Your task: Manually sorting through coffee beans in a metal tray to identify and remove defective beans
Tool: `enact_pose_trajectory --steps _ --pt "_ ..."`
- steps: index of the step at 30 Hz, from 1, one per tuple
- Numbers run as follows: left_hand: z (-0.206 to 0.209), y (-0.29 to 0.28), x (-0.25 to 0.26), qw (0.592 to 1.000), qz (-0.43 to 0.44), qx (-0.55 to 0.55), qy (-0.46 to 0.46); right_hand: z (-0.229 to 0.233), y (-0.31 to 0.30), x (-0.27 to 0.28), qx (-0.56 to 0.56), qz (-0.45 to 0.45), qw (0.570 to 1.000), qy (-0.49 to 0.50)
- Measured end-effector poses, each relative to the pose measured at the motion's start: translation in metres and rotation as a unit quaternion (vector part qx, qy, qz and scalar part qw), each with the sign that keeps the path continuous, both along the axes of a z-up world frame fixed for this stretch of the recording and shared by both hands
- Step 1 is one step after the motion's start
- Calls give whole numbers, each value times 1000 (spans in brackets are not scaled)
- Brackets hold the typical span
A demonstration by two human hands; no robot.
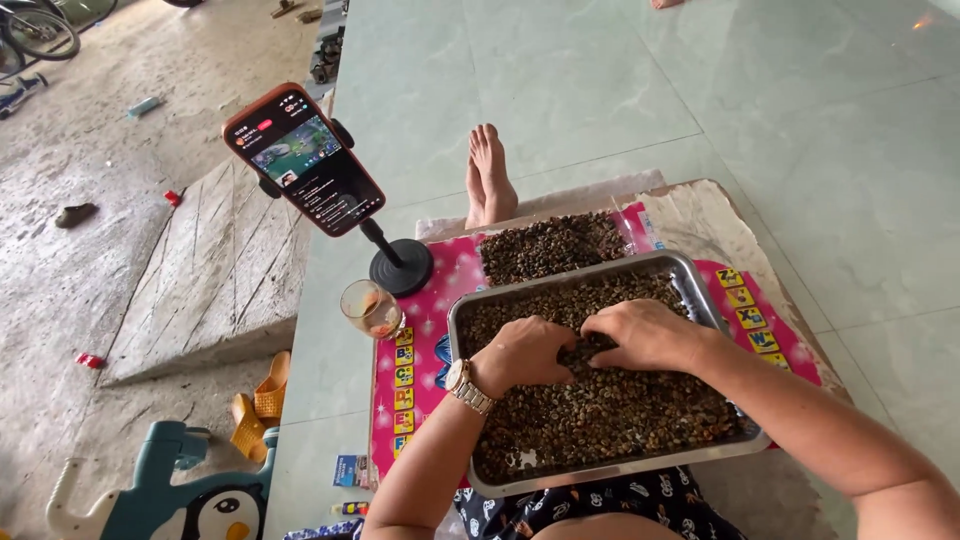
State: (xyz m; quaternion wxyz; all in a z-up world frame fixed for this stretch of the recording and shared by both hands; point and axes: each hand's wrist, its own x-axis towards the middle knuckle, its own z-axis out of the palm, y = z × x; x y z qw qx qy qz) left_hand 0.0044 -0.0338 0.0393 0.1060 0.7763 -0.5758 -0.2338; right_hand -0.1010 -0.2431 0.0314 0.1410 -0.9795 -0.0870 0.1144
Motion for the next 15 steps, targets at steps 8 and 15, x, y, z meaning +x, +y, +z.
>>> enact_pose_trajectory --steps 8,15 --pt "14 7 -3 990 40 -58 119 4 -5 -6 145 -58 988 8" --pt "6 17 4 962 96 -166 196 -14 -18 1 190 -76 975 -83"
